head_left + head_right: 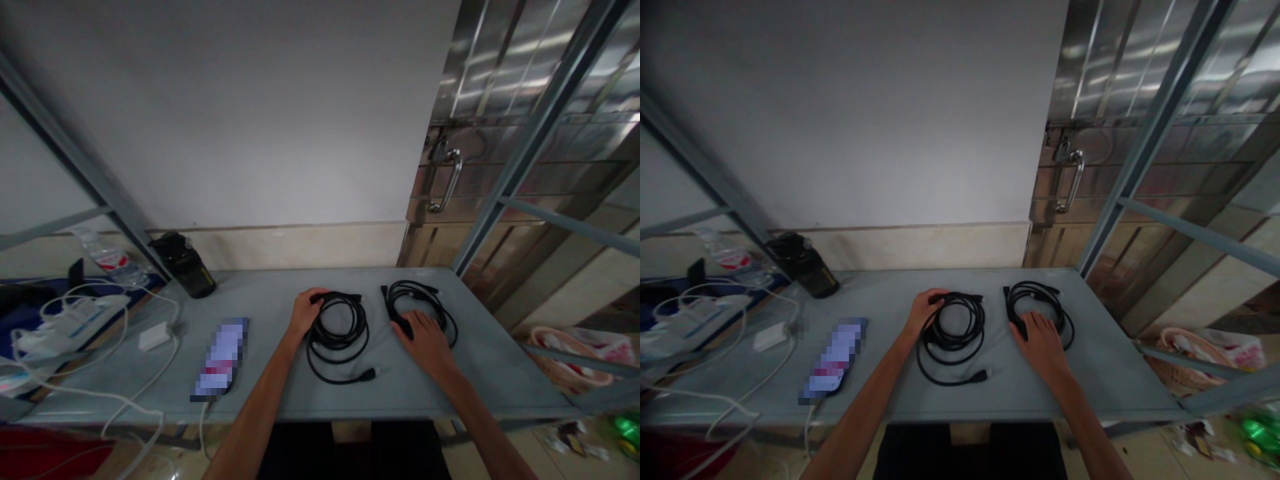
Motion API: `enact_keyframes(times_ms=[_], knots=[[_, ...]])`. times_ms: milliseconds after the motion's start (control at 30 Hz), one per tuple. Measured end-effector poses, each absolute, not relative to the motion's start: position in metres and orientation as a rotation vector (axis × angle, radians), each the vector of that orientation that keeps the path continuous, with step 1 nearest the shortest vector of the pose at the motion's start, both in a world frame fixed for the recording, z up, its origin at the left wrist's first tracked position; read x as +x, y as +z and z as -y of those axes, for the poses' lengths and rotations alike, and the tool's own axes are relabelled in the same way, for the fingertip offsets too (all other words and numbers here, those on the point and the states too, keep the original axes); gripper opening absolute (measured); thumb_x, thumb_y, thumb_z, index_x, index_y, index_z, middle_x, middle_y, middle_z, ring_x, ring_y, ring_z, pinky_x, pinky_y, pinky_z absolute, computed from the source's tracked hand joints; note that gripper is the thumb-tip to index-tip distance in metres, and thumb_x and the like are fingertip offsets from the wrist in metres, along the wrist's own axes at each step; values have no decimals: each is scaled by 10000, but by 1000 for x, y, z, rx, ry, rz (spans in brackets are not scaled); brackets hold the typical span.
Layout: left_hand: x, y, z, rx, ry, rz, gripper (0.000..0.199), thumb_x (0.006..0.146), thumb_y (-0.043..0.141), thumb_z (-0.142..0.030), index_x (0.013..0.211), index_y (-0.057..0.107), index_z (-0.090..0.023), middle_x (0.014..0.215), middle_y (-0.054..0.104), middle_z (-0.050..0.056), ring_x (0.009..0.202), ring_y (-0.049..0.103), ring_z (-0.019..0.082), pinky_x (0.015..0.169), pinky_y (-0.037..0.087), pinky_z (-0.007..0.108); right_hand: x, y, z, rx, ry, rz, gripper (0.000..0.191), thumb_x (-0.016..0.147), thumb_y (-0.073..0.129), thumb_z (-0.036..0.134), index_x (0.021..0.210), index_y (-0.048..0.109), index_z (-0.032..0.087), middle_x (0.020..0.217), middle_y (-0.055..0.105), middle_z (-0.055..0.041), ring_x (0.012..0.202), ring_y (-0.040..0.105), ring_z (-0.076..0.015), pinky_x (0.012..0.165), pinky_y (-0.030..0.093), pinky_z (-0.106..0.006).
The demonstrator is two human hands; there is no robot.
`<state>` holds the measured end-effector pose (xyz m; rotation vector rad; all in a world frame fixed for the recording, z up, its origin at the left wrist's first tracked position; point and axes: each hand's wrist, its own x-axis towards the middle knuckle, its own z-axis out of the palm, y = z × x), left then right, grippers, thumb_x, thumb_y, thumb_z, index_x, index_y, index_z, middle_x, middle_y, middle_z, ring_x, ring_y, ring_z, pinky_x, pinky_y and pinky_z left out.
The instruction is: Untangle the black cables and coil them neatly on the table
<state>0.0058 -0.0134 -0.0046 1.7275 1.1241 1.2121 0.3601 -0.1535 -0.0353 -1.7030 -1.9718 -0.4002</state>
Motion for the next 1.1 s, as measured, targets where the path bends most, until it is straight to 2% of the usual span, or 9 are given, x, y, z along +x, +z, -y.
enact_keyframes(times_ms=[233,367,500,767,867,1100], knots=[[12,11,26,1640,1137,-1009,401,805,840,-284,1198,882,-210,1209,888,108,1181,813,325,1157,601,507,361,-32,155,-1730,-405,1926,340,1199,448,441,1156,675,191,1088,787,-154,1045,765,-353,931,568,-494],[17,18,32,1631,1101,-982,382,858,887,-440,1164,902,-214,1229,886,118,1203,805,345,1164,583,508,361,-31,154,-1746,-407,1851,346,1207,404,427,1159,654,192,1038,797,-159,978,780,-344,905,576,-491],[20,20,32,1609,1101,-986,421,944,811,-593,1098,920,-216,1200,895,122,1186,809,351,1149,586,512,361,-27,153,-1773,-364,1772,415,1215,322,442,1175,641,179,1029,809,-181,946,801,-345,896,581,-494],[20,11,28,1576,1132,-992,446,930,799,-618,1056,911,-205,1163,900,123,1143,819,341,1123,599,497,368,-20,154,-1883,-149,1445,619,1167,230,659,1234,619,182,998,815,-184,842,794,-357,746,557,-470],[20,9,27,1593,1130,-1003,448,935,789,-618,1055,908,-203,1148,901,123,1127,819,336,1097,605,481,369,-9,153,-1839,-64,1392,639,1141,246,722,1187,613,200,947,801,-168,795,761,-348,717,524,-459],[19,12,28,1673,1101,-1005,444,971,758,-619,1044,902,-205,1117,899,115,1095,813,333,1042,610,454,380,62,129,-1691,-197,1163,751,1040,272,902,995,598,226,929,728,-182,843,690,-337,796,520,-488]])
